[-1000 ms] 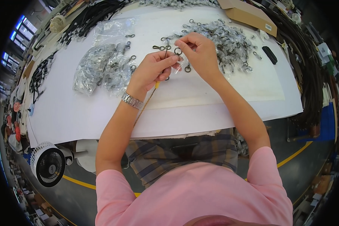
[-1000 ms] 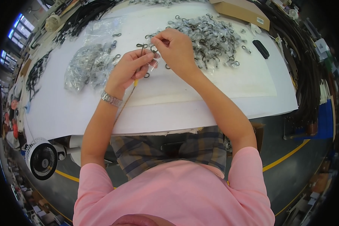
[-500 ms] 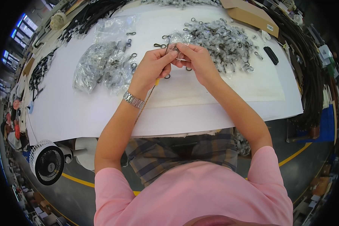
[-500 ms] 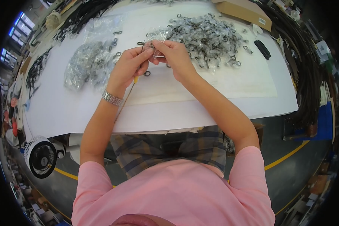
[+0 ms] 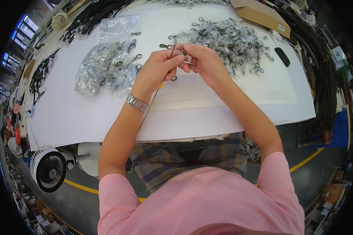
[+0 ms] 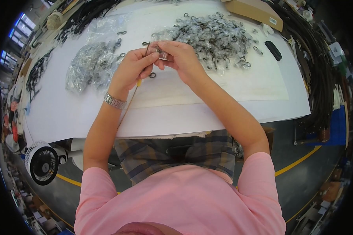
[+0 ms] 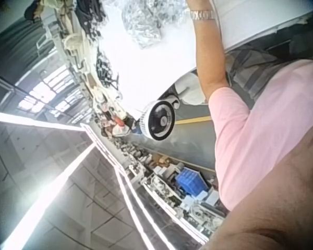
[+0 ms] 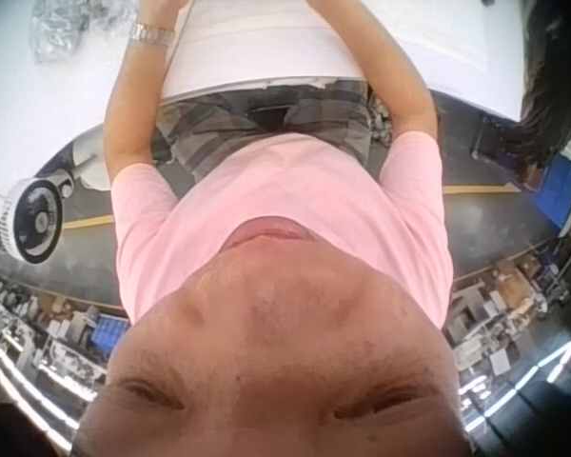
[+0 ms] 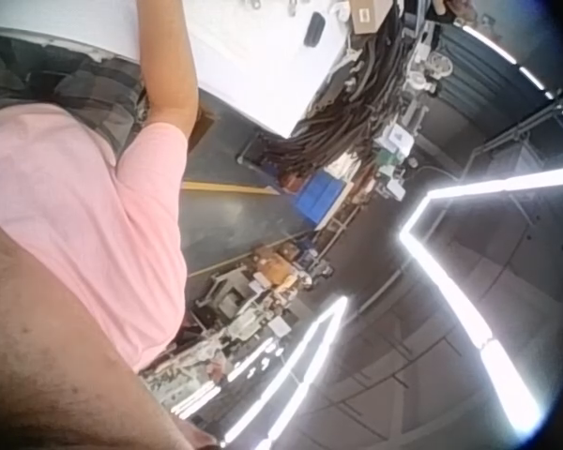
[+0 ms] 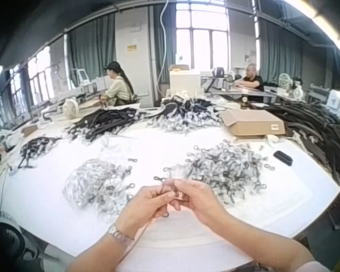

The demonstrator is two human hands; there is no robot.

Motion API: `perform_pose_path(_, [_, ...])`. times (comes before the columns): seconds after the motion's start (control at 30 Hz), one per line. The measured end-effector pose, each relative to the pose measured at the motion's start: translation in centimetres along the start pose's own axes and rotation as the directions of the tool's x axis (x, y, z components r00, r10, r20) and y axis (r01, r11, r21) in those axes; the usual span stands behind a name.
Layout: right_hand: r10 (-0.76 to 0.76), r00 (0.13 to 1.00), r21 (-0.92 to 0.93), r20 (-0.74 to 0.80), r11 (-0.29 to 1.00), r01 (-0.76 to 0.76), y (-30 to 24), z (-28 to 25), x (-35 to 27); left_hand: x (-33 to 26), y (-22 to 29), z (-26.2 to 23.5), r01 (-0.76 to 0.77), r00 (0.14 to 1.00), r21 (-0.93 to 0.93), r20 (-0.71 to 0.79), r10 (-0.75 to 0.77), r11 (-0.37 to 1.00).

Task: The recorder is assembling small metal swivel snap hooks/clasps at a factory workstation.

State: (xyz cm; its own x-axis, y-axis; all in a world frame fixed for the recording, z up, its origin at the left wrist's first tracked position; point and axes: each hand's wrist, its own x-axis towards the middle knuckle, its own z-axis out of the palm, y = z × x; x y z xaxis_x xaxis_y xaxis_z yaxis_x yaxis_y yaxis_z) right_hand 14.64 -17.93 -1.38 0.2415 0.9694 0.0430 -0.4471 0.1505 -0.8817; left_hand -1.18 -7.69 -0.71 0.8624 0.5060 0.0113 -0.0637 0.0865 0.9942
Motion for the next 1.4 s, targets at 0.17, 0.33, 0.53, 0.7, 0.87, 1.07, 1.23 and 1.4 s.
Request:
perform_pose_path(0.17, [0.005,0.998,-0.122,-0.065,0.992,-0.013,-0.3,0.1,-0.1,-0.4,1.0,-0.3,0.009,0.997,0.047,0.082,-0.013,0.999])
perform_pose_path(0.33, [0.060,0.989,0.023,-0.139,0.998,-0.057,-0.1,0.0,0.0,-0.4,0.7,-0.5,-0.027,0.998,0.032,0.064,0.025,0.999])
perform_pose_path(0.53, [0.030,0.988,0.013,-0.151,1.000,-0.028,-0.1,0.1,0.0,-0.4,0.7,0.4,-0.039,0.991,0.027,-0.125,0.042,0.999])
perform_pose_path(0.7, [0.004,0.988,0.001,-0.153,1.000,-0.003,-0.6,-0.1,0.1,-0.6,1.2,0.2,0.010,0.966,0.187,-0.257,0.039,0.982])
perform_pose_path(0.87, [-0.044,0.983,-0.069,-0.181,0.997,0.032,-1.1,-0.2,0.0,-0.7,1.7,-0.4,-0.059,0.960,0.101,-0.265,0.084,0.993])
perform_pose_path(1.07, [-0.065,0.983,-0.108,-0.172,0.993,0.047,-0.7,-0.1,-0.3,-1.0,2.2,0.7,-0.133,0.951,0.091,-0.269,0.153,0.987])
perform_pose_path(1.23, [-0.070,0.977,-0.136,-0.204,0.990,0.043,-0.3,0.1,-0.2,-0.9,1.8,1.1,-0.141,0.941,0.145,-0.288,0.178,0.979])
perform_pose_path(1.4, [-0.071,0.974,-0.132,-0.214,0.990,0.043,0.0,0.2,-0.2,-0.8,1.4,0.5,-0.157,0.953,0.187,-0.228,0.198,0.970])
